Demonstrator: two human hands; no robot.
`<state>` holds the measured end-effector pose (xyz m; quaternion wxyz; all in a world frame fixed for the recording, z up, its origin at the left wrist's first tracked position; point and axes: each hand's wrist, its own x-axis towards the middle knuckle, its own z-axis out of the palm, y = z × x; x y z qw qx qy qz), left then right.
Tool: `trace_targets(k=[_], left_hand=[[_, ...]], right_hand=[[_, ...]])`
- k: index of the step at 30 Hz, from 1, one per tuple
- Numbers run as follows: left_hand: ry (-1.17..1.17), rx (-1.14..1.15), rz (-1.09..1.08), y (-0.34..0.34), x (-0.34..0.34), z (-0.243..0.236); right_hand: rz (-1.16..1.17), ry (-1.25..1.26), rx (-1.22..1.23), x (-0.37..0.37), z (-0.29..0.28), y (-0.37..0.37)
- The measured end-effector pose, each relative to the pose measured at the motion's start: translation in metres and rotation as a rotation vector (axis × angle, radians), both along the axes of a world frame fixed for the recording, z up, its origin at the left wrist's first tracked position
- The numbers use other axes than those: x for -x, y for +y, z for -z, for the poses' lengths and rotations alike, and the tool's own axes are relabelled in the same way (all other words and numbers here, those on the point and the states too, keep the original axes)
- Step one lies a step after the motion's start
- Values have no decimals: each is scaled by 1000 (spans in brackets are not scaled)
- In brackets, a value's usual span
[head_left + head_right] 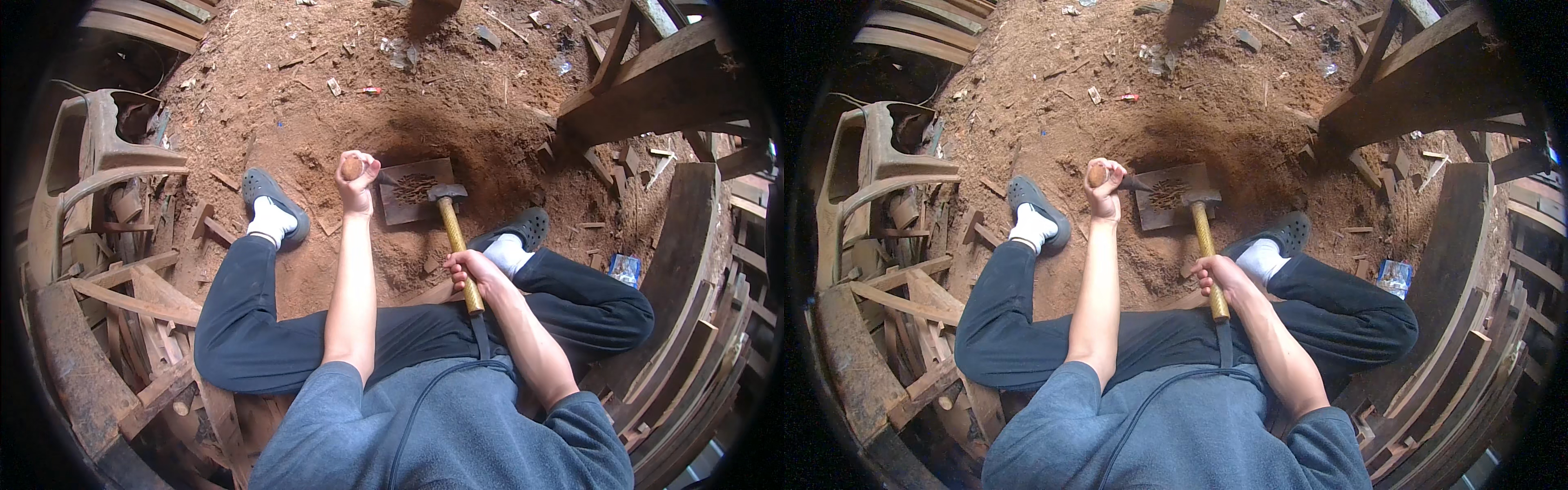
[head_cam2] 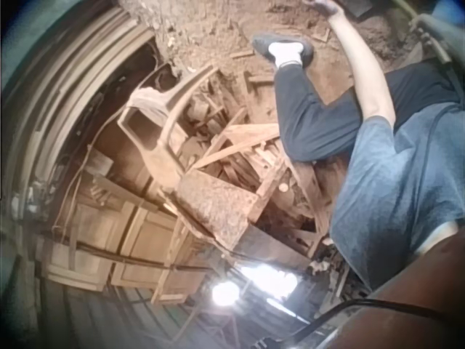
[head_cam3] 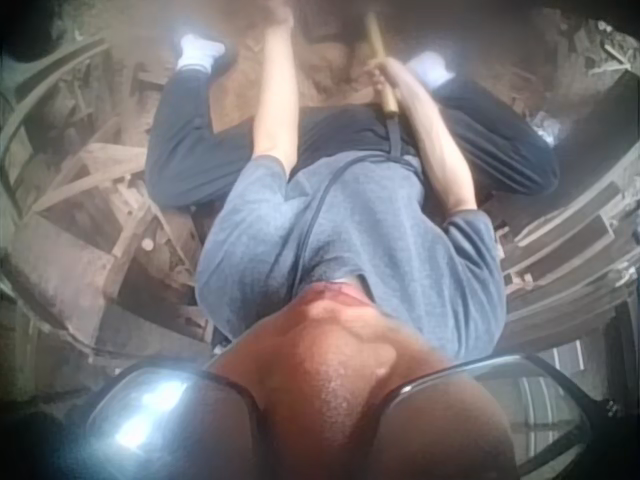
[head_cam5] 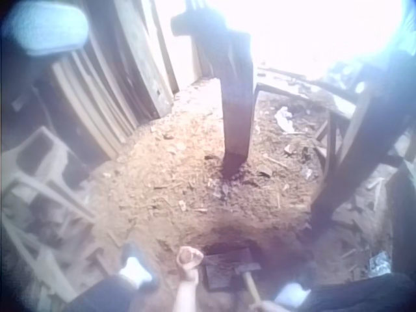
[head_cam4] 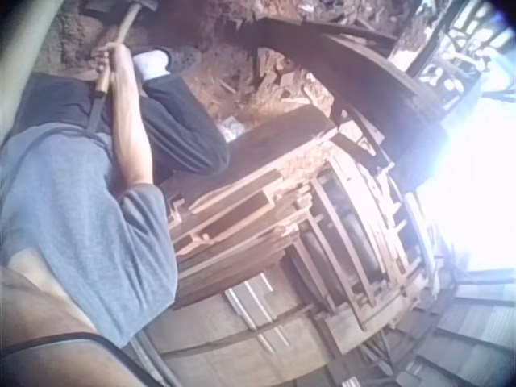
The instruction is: The person sits on the ground and uses a hammer to repeatedly strike a small piece of wood resting on a metal plate. The person holds the wood with one hand and swings the hammer with the other to chip away at the wood.
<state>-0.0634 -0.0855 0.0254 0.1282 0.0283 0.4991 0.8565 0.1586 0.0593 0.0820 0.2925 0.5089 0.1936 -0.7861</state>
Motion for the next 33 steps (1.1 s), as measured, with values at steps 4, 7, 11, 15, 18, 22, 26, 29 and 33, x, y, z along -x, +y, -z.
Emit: trace_targets(k=[4,7,11,15,18,22,26,29,33], left_hand=[[3,-4,59,7,0,0],[-30,189,218,13,-10,4],[0,129,299,19,-16,5],[39,246,378,22,-16,-4],[82,255,318,26,-20,-13],[93,238,295,25,-16,-20],[84,189,310,21,-10,-21],[63,167,295,22,-12,-18],[153,248,314,27,-19,-14]], right_hand=[[1,-11,-15,1,-1,-1],[4,-36,-20,1,-1,-1],[5,-28,-4,1,1,-2],[-14,-20,-8,0,2,-2],[-7,9,-10,0,1,-1],[-6,17,-14,-1,-1,0],[-8,26,-15,0,-2,0],[-1,21,-14,0,-2,-1],[6,17,-21,-1,-2,-1]])
